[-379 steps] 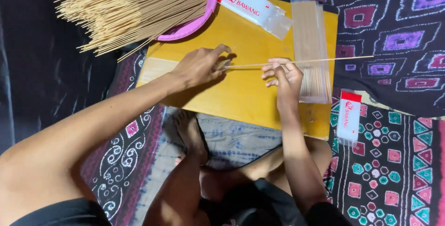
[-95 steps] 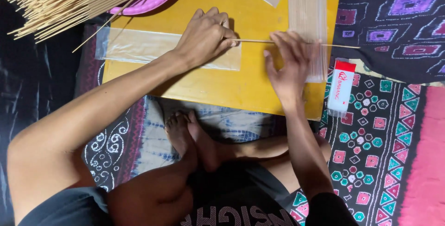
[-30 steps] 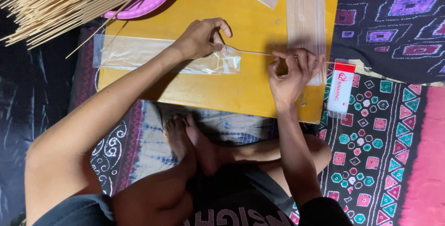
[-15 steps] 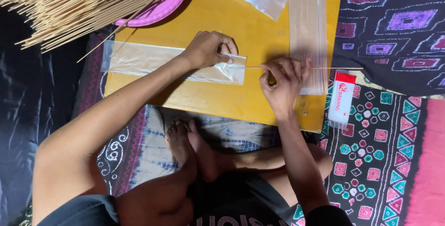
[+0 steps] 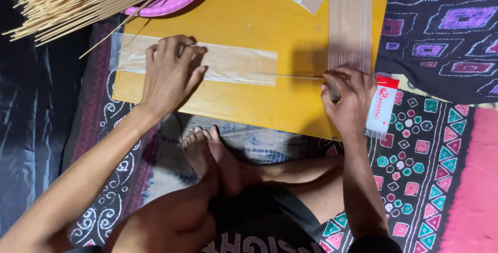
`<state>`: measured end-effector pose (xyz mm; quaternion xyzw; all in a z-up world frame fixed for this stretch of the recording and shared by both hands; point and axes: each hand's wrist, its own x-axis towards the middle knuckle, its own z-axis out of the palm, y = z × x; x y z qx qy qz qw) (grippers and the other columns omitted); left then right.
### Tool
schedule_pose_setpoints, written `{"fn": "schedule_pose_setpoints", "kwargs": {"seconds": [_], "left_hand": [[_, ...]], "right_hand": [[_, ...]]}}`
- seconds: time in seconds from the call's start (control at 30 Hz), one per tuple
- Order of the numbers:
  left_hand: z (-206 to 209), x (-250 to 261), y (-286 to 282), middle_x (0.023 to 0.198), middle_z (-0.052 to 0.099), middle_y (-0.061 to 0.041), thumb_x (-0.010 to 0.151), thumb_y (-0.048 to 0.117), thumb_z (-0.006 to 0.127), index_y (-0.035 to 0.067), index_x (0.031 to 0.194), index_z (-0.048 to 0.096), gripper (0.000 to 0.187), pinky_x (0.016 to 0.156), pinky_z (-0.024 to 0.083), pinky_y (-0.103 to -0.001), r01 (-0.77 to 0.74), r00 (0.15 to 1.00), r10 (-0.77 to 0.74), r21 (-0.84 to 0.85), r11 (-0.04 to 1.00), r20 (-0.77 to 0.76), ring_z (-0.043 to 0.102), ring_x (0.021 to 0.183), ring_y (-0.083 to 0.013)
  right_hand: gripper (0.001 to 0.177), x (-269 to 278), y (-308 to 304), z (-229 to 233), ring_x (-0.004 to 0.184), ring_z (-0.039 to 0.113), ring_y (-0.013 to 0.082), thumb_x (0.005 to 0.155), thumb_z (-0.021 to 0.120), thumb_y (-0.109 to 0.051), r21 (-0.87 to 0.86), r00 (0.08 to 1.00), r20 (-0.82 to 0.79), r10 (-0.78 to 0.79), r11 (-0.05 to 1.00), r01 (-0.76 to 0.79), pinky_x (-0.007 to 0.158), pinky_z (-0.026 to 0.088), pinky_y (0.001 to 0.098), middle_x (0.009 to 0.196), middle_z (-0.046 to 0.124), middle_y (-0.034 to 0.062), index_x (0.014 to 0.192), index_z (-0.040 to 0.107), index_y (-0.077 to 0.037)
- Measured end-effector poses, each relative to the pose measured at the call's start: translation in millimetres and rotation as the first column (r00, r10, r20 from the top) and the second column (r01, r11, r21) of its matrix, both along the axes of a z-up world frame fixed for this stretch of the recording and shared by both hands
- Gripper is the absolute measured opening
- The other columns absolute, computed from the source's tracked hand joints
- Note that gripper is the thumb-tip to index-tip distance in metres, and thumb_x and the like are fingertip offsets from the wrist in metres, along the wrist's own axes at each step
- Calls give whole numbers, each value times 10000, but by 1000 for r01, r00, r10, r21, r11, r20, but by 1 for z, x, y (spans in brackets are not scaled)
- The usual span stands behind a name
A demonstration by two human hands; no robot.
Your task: The person is manually packing bundles of incense sticks into clear plastic sleeves on a low table while sitting on the floor.
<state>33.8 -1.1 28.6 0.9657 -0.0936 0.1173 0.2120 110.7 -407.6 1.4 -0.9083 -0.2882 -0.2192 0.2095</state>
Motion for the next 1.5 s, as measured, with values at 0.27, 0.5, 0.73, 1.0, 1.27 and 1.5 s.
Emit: {"fn": "schedule_pose_setpoints", "kwargs": {"seconds": [0.27,0.5,0.73,1.0,1.27,1.5], "left_hand": [[-26,-32,19,1469,443,-197,1003,450,630,134,1428,515,541,1130,255,-619,-88,995,83,79,993,63,409,1391,-405],[-20,-24,17,1489,443,-194,972,499,638,135,1422,519,591,1126,258,-657,-61,998,60,76,995,6,396,1420,-404],[-23,-20,3,1494,416,-155,1040,409,504,155,1357,514,406,1136,242,-629,-191,982,190,33,981,10,362,1446,-351],[-28,-23,4,1511,430,-123,974,272,476,179,1206,516,253,1122,283,-601,-200,979,197,78,977,46,376,1462,-327],[-29,-22,5,1527,441,-114,985,282,477,183,1107,512,161,1117,295,-588,-199,979,195,81,977,59,393,1464,-320],[-30,-22,4,1510,471,-131,987,254,507,161,1061,507,119,1118,297,-586,-206,976,199,76,976,85,420,1449,-327]], "right_hand": [[172,9,10,-7,1026,595,245,878,846,-101,-17,994,-38,103,994,-103,1179,265,546,1005,664,-3,1008,810,-208],[165,13,34,-13,983,618,214,867,855,-157,-18,976,-77,205,978,-207,1174,277,501,962,672,-22,995,808,-249],[293,16,13,10,986,623,227,817,873,-171,-124,976,-160,146,978,-166,1183,302,524,984,685,-28,1079,773,-254],[137,10,48,3,888,635,237,891,822,-159,-51,953,-145,267,960,-276,1130,360,487,887,674,-4,992,768,-233],[216,14,48,-3,933,647,219,858,854,-218,-22,952,-113,283,958,-287,1174,312,481,898,692,-12,1061,780,-233],[163,9,15,7,940,641,219,875,864,-160,-83,974,-173,145,983,-161,1175,320,526,895,670,-40,965,748,-232]]}}
